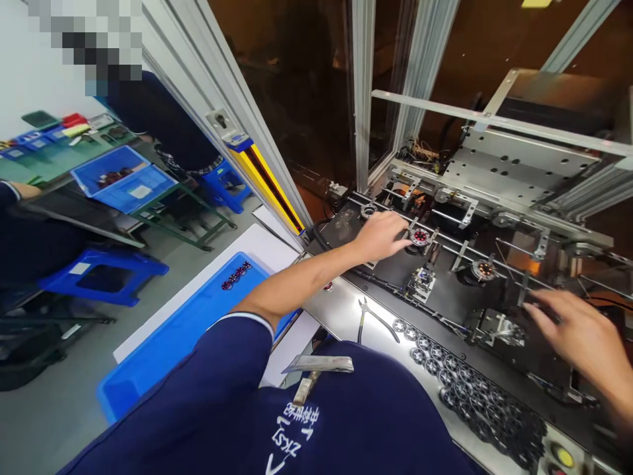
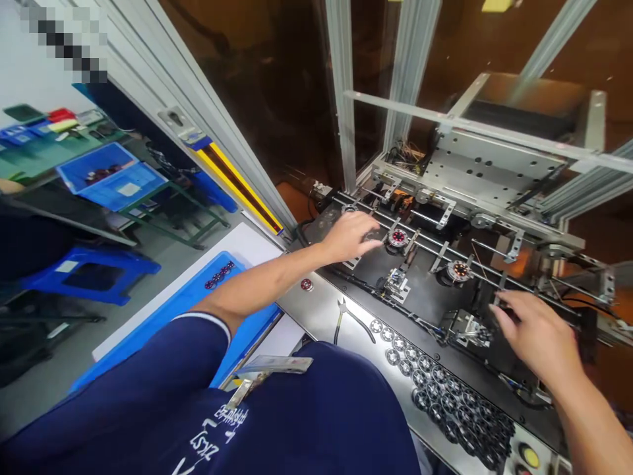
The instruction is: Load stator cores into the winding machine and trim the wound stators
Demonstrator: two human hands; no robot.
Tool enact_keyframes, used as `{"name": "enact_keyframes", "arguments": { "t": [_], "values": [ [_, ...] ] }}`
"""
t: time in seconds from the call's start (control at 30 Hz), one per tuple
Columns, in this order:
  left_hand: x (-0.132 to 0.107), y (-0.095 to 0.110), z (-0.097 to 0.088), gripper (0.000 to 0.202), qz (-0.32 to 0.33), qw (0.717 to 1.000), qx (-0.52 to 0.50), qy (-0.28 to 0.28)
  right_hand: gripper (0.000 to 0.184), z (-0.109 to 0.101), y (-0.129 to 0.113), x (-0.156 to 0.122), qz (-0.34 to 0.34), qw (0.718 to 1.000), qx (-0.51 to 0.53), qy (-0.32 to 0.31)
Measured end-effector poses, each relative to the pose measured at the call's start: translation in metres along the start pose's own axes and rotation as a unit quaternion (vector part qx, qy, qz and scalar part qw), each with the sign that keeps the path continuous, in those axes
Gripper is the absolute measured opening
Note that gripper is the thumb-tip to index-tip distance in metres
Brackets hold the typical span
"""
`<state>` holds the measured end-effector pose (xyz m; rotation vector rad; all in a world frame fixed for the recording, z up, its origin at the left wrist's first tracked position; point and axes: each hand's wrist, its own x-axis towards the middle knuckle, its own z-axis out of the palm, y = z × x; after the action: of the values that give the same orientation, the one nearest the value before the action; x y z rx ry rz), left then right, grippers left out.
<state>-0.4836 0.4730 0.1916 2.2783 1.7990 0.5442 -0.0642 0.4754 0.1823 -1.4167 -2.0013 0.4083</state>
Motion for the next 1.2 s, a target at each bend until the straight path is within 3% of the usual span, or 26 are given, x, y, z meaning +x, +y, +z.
{"name": "enact_keyframes", "arguments": {
  "t": [0.1, 0.23, 0.33, 0.5, 0.67, 0.83, 1.0, 1.2],
  "values": [
    [0.061, 0.027, 0.017, 0.04, 0.071, 0.994, 0.028, -0.084, 0.029, 0.028, 0.017, 0.05, -0.039, 0.996, -0.007, -0.077],
    [0.091, 0.028, 0.043, 0.038, 0.082, 0.982, 0.074, -0.15, 0.026, 0.06, 0.032, 0.072, -0.071, 0.991, -0.007, -0.117],
    [0.092, 0.018, 0.051, 0.033, 0.086, 0.979, 0.089, -0.163, 0.018, 0.071, 0.042, 0.072, -0.079, 0.988, -0.006, -0.131],
    [0.091, 0.01, 0.052, 0.033, 0.106, 0.975, 0.095, -0.171, 0.021, 0.08, 0.057, 0.074, -0.084, 0.986, -0.011, -0.143],
    [0.092, 0.008, 0.056, 0.032, 0.11, 0.964, 0.113, -0.213, 0.026, 0.087, 0.067, 0.076, -0.104, 0.981, -0.03, -0.161],
    [0.099, 0.006, 0.059, 0.029, 0.107, 0.955, 0.13, -0.244, 0.037, 0.088, 0.073, 0.074, -0.125, 0.974, -0.066, -0.177],
    [0.106, 0.007, 0.056, 0.031, 0.115, 0.952, 0.138, -0.248, 0.024, 0.087, 0.075, 0.072, -0.14, 0.964, -0.116, -0.194],
    [0.111, 0.006, 0.05, 0.031, 0.12, 0.947, 0.132, -0.267, 0.025, 0.082, 0.077, 0.08, -0.152, 0.94, -0.179, -0.246]
  ]
}}
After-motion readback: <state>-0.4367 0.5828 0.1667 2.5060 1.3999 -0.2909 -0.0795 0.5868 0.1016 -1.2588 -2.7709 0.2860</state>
